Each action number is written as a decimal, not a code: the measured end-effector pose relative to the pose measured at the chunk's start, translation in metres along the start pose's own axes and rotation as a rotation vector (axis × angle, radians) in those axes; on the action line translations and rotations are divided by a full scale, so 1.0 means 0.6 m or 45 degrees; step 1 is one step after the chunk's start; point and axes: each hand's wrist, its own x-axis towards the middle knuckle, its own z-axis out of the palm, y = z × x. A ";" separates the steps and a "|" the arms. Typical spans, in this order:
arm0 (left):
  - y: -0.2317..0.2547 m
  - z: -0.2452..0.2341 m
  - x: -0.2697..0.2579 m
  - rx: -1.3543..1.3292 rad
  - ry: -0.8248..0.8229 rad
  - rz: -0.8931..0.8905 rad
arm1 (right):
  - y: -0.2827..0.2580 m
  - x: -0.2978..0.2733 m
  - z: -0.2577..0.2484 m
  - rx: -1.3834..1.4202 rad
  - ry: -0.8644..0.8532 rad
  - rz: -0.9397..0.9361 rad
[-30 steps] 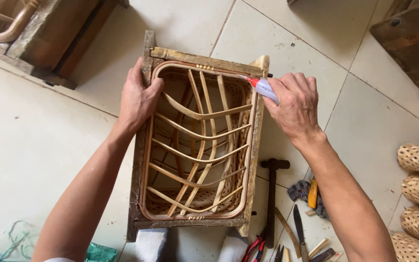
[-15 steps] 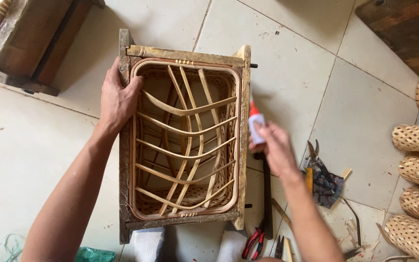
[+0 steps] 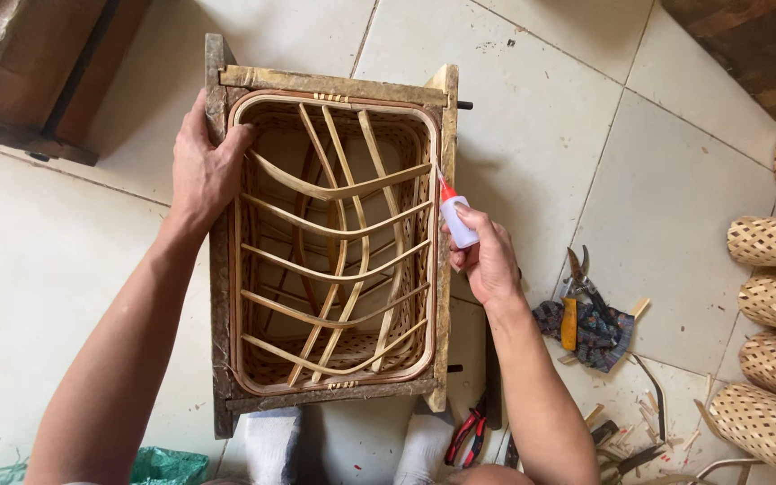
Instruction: The person inserts thin bamboo strips into a rectangular basket frame, bends them into arches, and secures them with a hammer. They then apply glue along the basket's rim to reinforce the structure.
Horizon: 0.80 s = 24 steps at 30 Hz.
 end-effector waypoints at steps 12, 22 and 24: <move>-0.024 0.001 0.010 0.000 -0.065 -0.076 | 0.035 -0.061 -0.019 -0.080 -0.004 -0.061; -0.032 0.000 0.004 0.028 -0.034 0.023 | 0.055 -0.084 -0.026 -0.167 -0.010 -0.073; -0.034 0.001 0.005 0.032 -0.040 -0.005 | 0.063 -0.114 -0.029 -0.194 -0.029 -0.088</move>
